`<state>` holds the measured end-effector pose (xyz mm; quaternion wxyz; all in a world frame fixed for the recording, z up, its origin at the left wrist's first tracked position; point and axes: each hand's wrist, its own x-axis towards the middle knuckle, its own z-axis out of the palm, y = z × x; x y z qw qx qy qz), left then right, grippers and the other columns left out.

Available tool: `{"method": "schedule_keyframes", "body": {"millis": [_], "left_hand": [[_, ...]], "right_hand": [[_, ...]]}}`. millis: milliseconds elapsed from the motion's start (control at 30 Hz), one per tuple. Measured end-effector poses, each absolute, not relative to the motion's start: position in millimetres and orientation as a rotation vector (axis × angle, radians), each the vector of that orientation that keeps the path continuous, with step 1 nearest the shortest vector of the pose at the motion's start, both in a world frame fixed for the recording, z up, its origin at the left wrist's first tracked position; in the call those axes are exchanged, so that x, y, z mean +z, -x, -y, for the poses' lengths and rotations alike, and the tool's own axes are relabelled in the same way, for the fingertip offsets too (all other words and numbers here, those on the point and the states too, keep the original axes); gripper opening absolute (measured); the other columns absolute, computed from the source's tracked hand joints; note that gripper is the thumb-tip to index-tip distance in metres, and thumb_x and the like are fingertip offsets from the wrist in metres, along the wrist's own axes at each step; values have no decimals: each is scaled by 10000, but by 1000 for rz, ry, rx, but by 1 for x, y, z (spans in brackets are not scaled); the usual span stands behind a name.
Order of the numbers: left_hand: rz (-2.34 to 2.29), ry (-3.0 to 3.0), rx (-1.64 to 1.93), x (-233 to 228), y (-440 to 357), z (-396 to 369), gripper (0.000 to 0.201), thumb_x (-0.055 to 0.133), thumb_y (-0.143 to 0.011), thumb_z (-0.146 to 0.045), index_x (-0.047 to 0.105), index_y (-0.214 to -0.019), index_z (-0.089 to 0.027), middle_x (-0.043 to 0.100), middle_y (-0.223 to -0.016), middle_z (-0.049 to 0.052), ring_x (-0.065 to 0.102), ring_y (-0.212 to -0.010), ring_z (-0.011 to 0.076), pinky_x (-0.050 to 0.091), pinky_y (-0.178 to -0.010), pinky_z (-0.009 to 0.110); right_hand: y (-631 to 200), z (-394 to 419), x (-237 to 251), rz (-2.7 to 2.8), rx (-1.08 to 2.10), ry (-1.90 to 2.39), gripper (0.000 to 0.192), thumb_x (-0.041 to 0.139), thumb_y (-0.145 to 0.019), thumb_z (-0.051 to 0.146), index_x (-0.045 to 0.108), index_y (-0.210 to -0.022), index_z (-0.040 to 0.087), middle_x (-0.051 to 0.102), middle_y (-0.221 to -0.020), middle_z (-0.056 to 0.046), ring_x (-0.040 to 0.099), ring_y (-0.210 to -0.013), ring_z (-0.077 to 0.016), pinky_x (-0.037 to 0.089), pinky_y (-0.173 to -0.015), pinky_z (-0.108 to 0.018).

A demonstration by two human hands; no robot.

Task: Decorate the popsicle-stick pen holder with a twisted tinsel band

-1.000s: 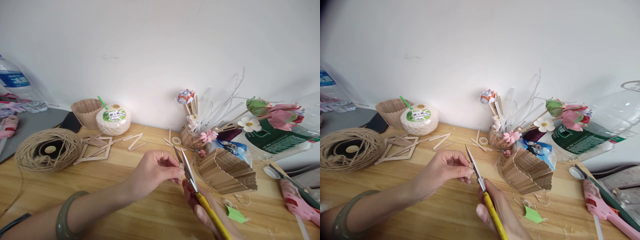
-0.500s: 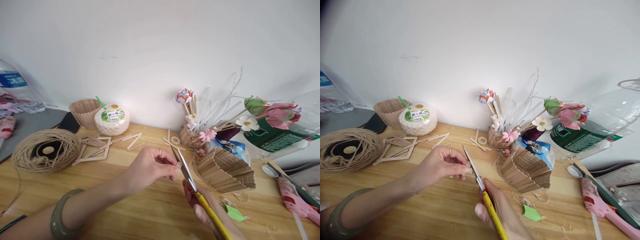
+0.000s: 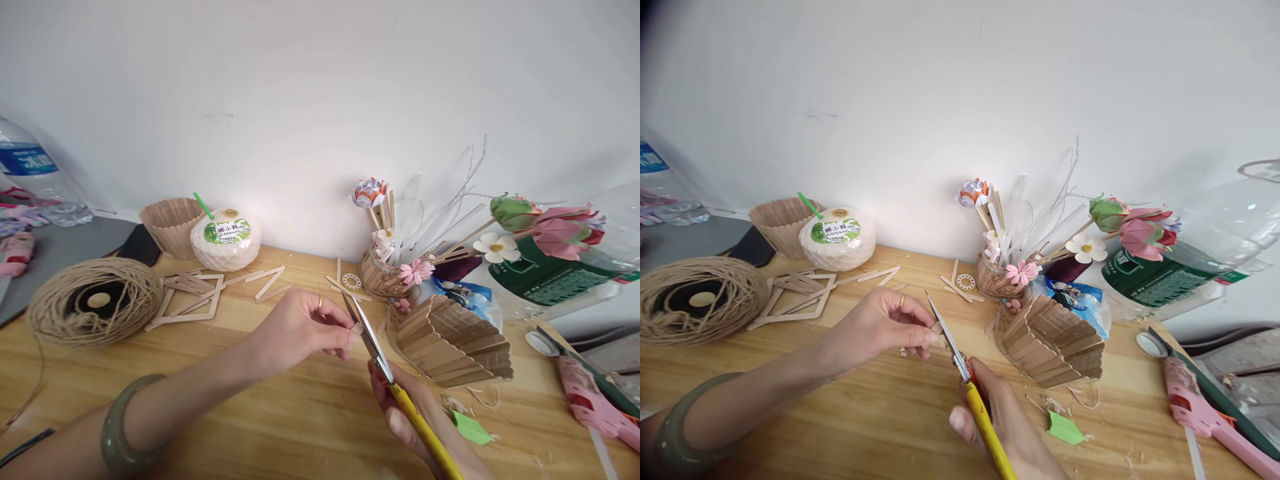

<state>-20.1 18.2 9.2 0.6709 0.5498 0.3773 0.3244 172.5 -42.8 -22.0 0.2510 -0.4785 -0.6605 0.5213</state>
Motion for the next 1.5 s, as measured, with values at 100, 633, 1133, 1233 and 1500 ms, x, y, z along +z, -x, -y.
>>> {"method": "schedule_keyframes", "body": {"millis": [100,633,1133,1233,1500], "left_hand": [[-846,-1235,734,9,21,-19,98,682,-650,-214,673,-671,-118,645,-623,27,589,-557,115,454,-535,219],[-888,-1152,813,13,21,-22,131,711,-627,-193,595,-631,-130,575,-563,-36,503,-512,61,410,-509,194],[-881,-1145,823,13,17,-18,134,703,-623,-179,580,-611,-125,569,-546,-35,489,-498,55,387,-487,191],[-879,-1140,818,13,16,-19,133,703,-619,-177,581,-612,-124,567,-540,-38,487,-496,56,387,-487,192],[-898,-1122,809,13,17,-18,107,691,-618,-147,588,-603,-122,569,-537,-43,488,-502,51,384,-485,182]], "right_hand": [[-173,41,-24,1794,1431,1303,597,399,-647,794,352,-699,201,274,-658,42,210,-588,-113,206,-513,-239],[-174,41,-25,1741,1504,1209,565,361,-708,758,407,-727,195,401,-695,1,336,-568,-117,297,-500,-241],[-183,55,-44,1618,1391,1368,623,422,-727,707,552,-1050,190,554,-940,-87,524,-802,-224,463,-656,-318],[-184,55,-48,1615,1380,1365,645,437,-722,703,549,-1084,182,565,-995,-106,533,-880,-258,464,-744,-358],[-192,58,-55,1618,1441,1354,622,463,-782,602,451,-1243,185,532,-1168,-127,471,-1105,-310,329,-974,-470]]}}
